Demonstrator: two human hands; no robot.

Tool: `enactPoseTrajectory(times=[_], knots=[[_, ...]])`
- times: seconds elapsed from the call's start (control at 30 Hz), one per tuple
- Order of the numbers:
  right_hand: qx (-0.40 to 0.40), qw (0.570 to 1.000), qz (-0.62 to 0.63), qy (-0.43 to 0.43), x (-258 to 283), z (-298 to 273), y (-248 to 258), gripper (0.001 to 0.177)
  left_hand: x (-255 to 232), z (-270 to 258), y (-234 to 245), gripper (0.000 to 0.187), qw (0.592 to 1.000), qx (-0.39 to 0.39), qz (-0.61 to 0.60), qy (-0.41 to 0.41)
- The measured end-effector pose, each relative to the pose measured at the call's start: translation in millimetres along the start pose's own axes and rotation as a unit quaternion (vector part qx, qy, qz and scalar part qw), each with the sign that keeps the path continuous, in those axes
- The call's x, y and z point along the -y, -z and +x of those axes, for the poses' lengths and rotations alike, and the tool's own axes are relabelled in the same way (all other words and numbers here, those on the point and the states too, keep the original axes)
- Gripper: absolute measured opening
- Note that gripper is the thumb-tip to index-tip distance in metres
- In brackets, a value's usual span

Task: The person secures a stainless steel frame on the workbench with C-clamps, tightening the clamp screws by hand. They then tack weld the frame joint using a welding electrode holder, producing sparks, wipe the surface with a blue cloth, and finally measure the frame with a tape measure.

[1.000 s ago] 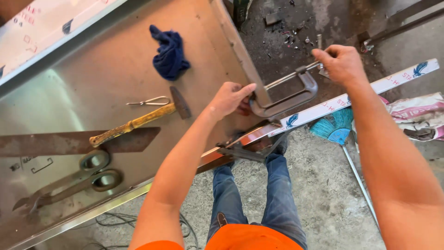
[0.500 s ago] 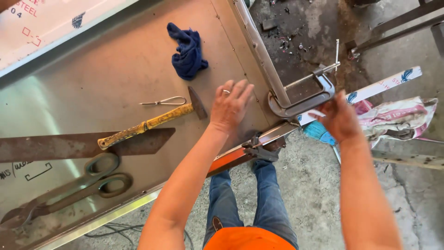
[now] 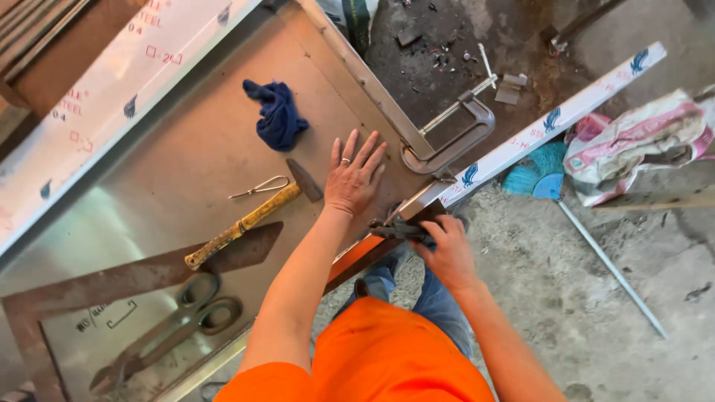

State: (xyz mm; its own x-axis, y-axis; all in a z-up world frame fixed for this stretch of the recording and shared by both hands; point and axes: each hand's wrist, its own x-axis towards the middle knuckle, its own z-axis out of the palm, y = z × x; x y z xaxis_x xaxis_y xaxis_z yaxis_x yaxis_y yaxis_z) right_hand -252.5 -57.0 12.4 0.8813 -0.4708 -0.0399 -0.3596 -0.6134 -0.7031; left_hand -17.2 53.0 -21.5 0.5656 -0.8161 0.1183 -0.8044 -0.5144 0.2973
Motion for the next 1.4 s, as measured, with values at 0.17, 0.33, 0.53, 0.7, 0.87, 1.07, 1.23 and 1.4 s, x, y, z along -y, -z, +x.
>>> enactPoseTrajectory(times=[0.17, 0.33, 0.53, 0.7, 0.87, 1.07, 1.23, 1.4], knots=[[-0.031, 0.999, -0.006, 0.023, 12, 1, -1, 0.039, -3, 1, -2, 0.047, 1.0, 0.003, 0.012, -0.014], [-0.031, 0.997, 0.052, 0.039, 47, 10, 9, 0.035, 7, 0, -6, 0.048, 1.0, -0.009, 0.011, -0.012], [0.002, 0.977, 0.205, -0.065, 79, 6, 19, 0.035, 8, -1, 0, 0.047, 1.0, 0.011, -0.002, -0.014], [-0.009, 0.975, 0.196, -0.109, 76, -3, 22, 0.037, 12, 0, -10, 0.051, 0.999, 0.015, 0.03, -0.025], [0.005, 0.96, 0.249, -0.129, 70, -27, 17, 0.039, 10, -3, -15, 0.052, 0.999, 0.0, 0.038, -0.033], [0.0, 0.941, 0.309, -0.142, 48, -47, 24, 0.04, -18, 34, 13, 0.058, 0.995, -0.024, 0.025, -0.089], [-0.034, 0.941, 0.304, -0.145, 37, -70, 28, 0.039, -31, 45, 23, 0.075, 0.985, 0.058, 0.115, -0.118], [-0.034, 0.937, 0.308, -0.163, 31, -86, 34, 0.041, -27, 2, 26, 0.069, 0.979, 0.035, 0.079, -0.183]])
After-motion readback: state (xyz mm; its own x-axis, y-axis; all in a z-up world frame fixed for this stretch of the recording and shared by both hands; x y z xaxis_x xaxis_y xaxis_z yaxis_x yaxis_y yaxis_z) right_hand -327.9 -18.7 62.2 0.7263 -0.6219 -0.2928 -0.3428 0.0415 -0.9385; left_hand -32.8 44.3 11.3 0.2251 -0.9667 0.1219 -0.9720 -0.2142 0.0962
